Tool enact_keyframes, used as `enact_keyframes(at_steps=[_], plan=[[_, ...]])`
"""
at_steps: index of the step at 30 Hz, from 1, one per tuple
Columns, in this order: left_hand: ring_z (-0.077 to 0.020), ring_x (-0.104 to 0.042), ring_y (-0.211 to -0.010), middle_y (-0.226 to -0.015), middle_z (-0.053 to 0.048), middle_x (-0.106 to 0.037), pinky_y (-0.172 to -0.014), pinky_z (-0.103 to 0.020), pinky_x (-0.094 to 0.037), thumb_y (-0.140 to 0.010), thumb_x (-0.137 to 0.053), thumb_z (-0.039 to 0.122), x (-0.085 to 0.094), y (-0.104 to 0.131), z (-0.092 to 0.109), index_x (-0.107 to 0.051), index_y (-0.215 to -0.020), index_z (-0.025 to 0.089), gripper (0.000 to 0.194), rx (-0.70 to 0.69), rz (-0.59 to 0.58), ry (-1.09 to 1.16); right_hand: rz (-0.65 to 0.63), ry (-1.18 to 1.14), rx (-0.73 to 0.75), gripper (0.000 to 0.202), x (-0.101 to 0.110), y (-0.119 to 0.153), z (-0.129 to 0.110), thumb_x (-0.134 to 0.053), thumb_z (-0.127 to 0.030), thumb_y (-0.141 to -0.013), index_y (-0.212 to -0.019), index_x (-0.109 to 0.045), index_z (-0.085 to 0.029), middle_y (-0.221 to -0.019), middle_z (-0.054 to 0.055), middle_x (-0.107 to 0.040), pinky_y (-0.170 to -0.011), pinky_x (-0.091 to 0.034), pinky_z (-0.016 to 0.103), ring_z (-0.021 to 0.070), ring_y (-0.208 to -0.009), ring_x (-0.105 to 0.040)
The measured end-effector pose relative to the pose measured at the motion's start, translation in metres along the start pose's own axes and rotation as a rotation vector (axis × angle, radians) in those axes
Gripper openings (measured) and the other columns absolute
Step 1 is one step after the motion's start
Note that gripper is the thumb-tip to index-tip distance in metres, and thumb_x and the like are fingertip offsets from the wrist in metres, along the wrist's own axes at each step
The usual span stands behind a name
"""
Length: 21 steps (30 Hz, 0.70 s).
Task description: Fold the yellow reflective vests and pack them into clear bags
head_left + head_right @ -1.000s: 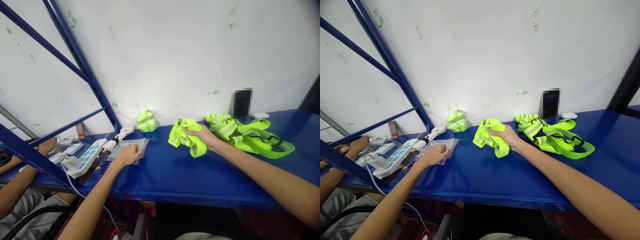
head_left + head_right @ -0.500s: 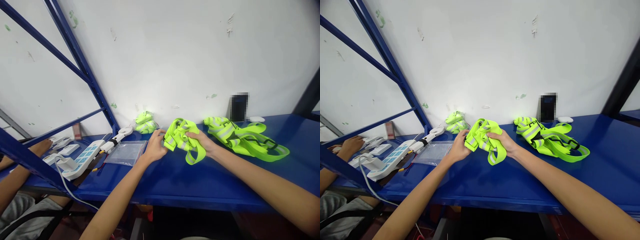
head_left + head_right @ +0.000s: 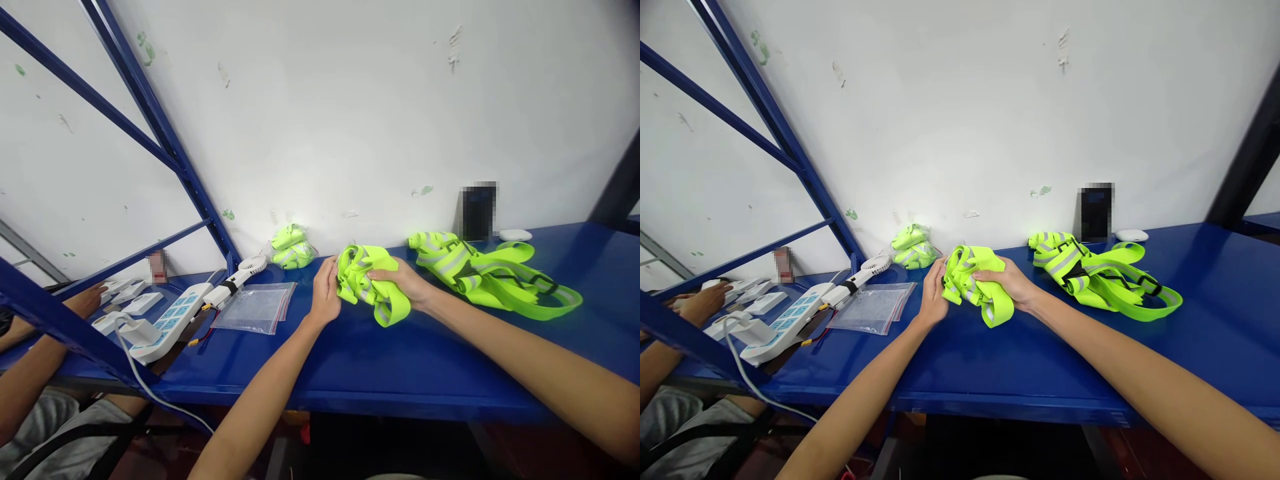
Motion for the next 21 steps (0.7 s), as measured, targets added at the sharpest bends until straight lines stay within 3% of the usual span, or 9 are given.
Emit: enact_keyframes(at_steps=[6,10,15,21], plan=[[-0.023,-0.057,-0.11,-0.121,-0.012,-0.059,-0.097,-0.037,-0.042,-0.099,-0.027,0.039,-0.001,0.002,0.005,-0.054,-0.121,0.016,0.042,-0.042,-0.083,-0.004,0.001,0.044,0.036,0.039,-0.003,0.004,-0.004,-0.085,-0.023,-0.055,-0.09,-0.07,-0.016,-0.084,0.003,-0.073,-0.067,-0.053,0.03,0.0186,-0.073,-0.066],[-0.022,-0.056,-0.114,-0.124,-0.011,-0.059,-0.097,-0.037,-0.042,-0.1,-0.027,0.033,0.004,0.005,0.009,-0.054,-0.115,0.017,0.035,-0.098,-0.045,-0.053,0.017,0.06,0.059,0.038,-0.005,0.005,-0.008,-0.086,-0.024,-0.054,-0.088,-0.07,-0.015,-0.083,0.003,-0.073,-0.067,-0.053,0.031,0.0194,-0.072,-0.066],[-0.0223,-0.051,-0.12,-0.12,-0.012,-0.058,-0.101,-0.04,-0.039,-0.097,-0.035,0.022,0.015,0.008,0.018,-0.053,-0.094,0.017,0.019,-0.226,0.11,-0.302,0.093,0.123,0.099,0.041,0.001,0.004,-0.015,-0.086,-0.025,-0.054,-0.09,-0.07,-0.016,-0.086,0.004,-0.074,-0.07,-0.054,0.032,0.0216,-0.076,-0.068],[-0.0224,-0.052,-0.11,-0.116,-0.012,-0.055,-0.096,-0.039,-0.043,-0.092,-0.043,0.02,0.005,0.008,0.018,-0.056,-0.093,0.017,0.014,-0.293,0.029,-0.574,0.231,0.259,0.121,0.04,0.016,0.002,-0.016,-0.083,-0.025,-0.053,-0.089,-0.07,-0.016,-0.084,0.006,-0.074,-0.065,-0.053,0.034,0.0241,-0.074,-0.068]])
Point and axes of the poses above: each hand's wrist, its own y-axis away from the middle knuckle, its own x-axis out of the back of the hand, z = x × y, the point moved 9 cm from there along -y, towards the middle knuckle
